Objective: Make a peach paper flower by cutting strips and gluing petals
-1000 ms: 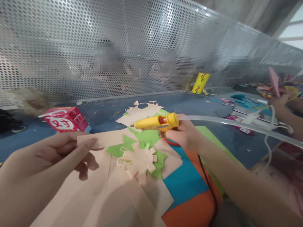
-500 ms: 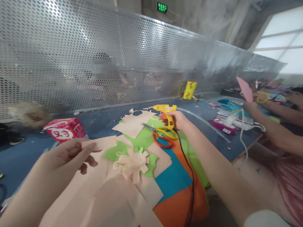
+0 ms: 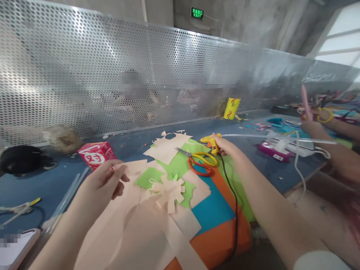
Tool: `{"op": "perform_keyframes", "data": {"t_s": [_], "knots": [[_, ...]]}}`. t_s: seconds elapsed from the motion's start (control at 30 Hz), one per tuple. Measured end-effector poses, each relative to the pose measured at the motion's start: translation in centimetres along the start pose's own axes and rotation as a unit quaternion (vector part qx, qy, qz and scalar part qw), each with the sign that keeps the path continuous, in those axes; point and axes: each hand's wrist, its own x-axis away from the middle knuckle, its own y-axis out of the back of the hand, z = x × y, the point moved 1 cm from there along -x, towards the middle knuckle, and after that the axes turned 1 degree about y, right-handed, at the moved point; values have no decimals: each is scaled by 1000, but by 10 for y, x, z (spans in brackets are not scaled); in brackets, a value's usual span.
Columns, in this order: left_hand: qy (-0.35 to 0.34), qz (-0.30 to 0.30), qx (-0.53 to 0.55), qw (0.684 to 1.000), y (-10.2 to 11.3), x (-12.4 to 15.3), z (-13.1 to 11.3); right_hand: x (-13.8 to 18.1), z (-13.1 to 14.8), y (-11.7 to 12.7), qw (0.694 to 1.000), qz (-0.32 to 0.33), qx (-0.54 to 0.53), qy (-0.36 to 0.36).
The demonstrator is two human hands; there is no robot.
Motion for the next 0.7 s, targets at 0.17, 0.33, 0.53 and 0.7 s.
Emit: {"op": "perform_keyframes", "data": {"t_s": [0.17, 0.33, 0.53, 0.7], "knots": [[16, 4, 37, 999, -1, 3, -4, 13, 8, 16, 987, -65, 128, 66], [53, 30, 87, 994, -4, 4, -4, 61, 34, -15, 951, -15, 184, 247], [88, 25, 144, 985, 1, 4, -7, 128, 36, -73, 829, 231, 240, 449], [70, -4, 112, 991, 1, 0, -2, 134, 29, -81, 807, 255, 278, 454]]}}
